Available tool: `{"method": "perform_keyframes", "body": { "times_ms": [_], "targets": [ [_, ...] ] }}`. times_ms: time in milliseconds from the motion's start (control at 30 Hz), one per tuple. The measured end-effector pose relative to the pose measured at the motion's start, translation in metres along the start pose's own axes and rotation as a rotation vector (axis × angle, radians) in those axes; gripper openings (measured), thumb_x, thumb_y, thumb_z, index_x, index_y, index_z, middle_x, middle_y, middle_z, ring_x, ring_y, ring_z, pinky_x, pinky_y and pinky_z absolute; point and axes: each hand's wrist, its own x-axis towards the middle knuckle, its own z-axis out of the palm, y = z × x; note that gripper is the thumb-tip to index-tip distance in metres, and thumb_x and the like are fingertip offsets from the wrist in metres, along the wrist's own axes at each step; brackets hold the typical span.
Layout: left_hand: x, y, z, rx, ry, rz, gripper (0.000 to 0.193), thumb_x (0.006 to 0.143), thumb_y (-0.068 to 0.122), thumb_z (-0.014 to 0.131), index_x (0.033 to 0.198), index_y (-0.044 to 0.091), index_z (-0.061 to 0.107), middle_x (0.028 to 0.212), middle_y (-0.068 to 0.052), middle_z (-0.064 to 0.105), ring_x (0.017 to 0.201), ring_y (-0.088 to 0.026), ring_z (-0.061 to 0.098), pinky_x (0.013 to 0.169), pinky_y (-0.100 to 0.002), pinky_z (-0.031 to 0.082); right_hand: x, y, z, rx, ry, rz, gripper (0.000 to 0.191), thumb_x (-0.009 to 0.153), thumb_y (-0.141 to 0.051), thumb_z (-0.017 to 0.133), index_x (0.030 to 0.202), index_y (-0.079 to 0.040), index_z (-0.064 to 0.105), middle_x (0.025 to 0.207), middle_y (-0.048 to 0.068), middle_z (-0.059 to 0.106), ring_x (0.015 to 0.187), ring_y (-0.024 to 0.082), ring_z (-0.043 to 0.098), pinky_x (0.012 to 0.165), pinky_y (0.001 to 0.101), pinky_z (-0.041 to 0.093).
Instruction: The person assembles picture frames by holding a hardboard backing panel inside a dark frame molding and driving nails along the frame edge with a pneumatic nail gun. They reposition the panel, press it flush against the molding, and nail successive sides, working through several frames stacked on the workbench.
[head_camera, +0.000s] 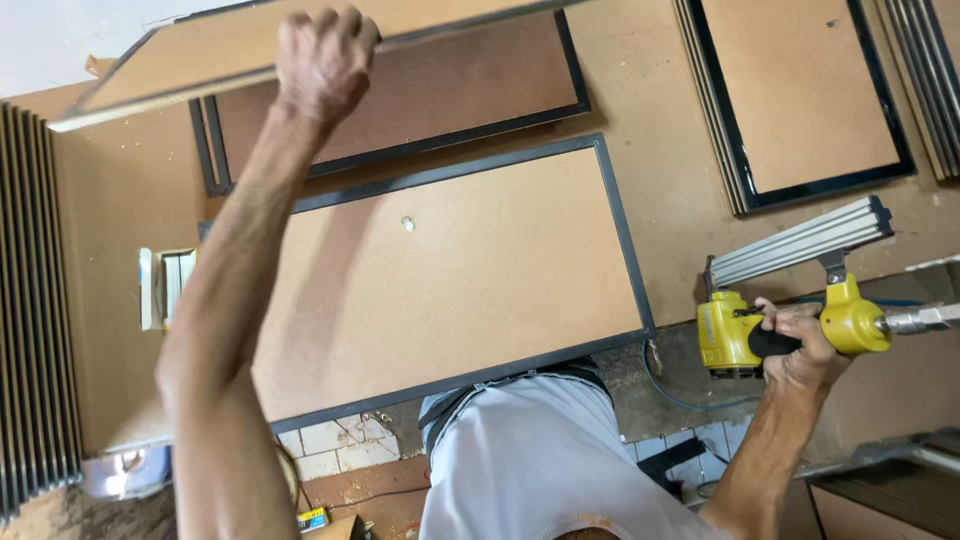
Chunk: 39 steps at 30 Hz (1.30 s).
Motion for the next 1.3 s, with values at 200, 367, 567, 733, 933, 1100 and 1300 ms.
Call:
{"method": "perform_keyframes", "body": {
  "times_ms": [200, 367, 567, 733, 933, 1100, 1300],
  "targets": [
    [-0.055, 0.043, 0.071, -0.149, 0.059, 0.068, 0.045, 0.098, 0.046, 0.065, 0.124, 0.010, 0.070, 0.091, -0.006, 0.069, 0.078, -0.019, 0.069, 0.059, -0.038, 0.054, -0.083, -0.006, -0.021, 0.072, 0.065, 0.075, 0.008, 0.072, 0.000, 0.056, 0.078, -0.004, 0.054, 0.069, 0.008, 0.052, 0.060, 0.025, 0.049, 0.102, 0.0561, 0.052],
    [-0.073, 0.056, 0.067, -0.596, 0.131, 0.004, 0.060, 0.097, 0.066, 0.071, 0.117, 0.009, 0.073, 0.109, -0.012, 0.073, 0.090, -0.027, 0.073, 0.083, -0.044, 0.060, -0.146, -0.025, 0.002, 0.072, 0.186, 0.118, 0.005, 0.075, -0.006, 0.060, 0.075, -0.006, 0.054, 0.068, 0.009, 0.052, 0.064, 0.026, 0.050, 0.115, 0.0617, 0.043],
    [-0.112, 0.198, 0.008, -0.885, 0.017, 0.369, 0.064, 0.101, 0.066, 0.051, 0.125, 0.010, 0.070, 0.140, -0.015, 0.066, 0.139, -0.033, 0.055, 0.124, -0.056, 0.035, -0.162, -0.063, 0.066, 0.246, 0.031, 0.204, 0.019, 0.075, -0.006, 0.065, 0.093, -0.003, 0.062, 0.077, 0.009, 0.061, 0.084, 0.034, 0.067, 0.126, 0.0664, 0.034],
    [-0.133, 0.254, 0.002, -0.900, -0.117, 0.384, 0.078, 0.099, 0.072, 0.049, 0.149, 0.013, 0.060, 0.158, -0.013, 0.052, 0.151, -0.034, 0.038, 0.128, -0.058, 0.023, -0.162, -0.049, 0.124, 0.341, -0.015, 0.218, 0.023, 0.082, -0.006, 0.069, 0.104, 0.000, 0.064, 0.085, 0.011, 0.066, 0.090, 0.030, 0.069, 0.124, 0.0628, 0.035],
    [-0.139, 0.251, -0.006, -0.928, -0.078, 0.383, 0.095, 0.089, 0.080, 0.058, 0.148, 0.006, 0.052, 0.152, -0.023, 0.054, 0.147, -0.040, 0.044, 0.126, -0.052, 0.033, -0.158, -0.019, 0.164, 0.178, -0.051, 0.112, 0.018, 0.088, -0.002, 0.069, 0.106, 0.000, 0.065, 0.092, 0.011, 0.066, 0.093, 0.028, 0.071, 0.114, 0.0526, 0.052],
    [-0.183, 0.295, -0.031, -1.380, -0.110, 0.385, 0.107, 0.068, 0.066, 0.086, 0.143, -0.001, 0.050, 0.129, -0.022, 0.063, 0.123, -0.039, 0.058, 0.110, -0.050, 0.045, -0.161, -0.001, 0.204, 0.060, -0.070, 0.137, 0.022, 0.084, -0.003, 0.072, 0.106, 0.002, 0.072, 0.102, 0.014, 0.073, 0.094, 0.021, 0.072, 0.089, 0.0354, 0.060],
    [-0.228, 0.307, -0.015, -1.648, -0.372, 0.064, 0.074, 0.070, 0.035, 0.091, 0.129, 0.003, 0.059, 0.116, -0.011, 0.071, 0.102, -0.027, 0.073, 0.097, -0.037, 0.061, -0.156, 0.030, 0.225, -0.352, -0.209, -0.081, 0.043, 0.088, -0.029, 0.079, 0.113, 0.001, 0.061, 0.097, 0.014, 0.072, 0.087, 0.022, 0.074, 0.083, 0.0387, 0.064]
  ]
}}
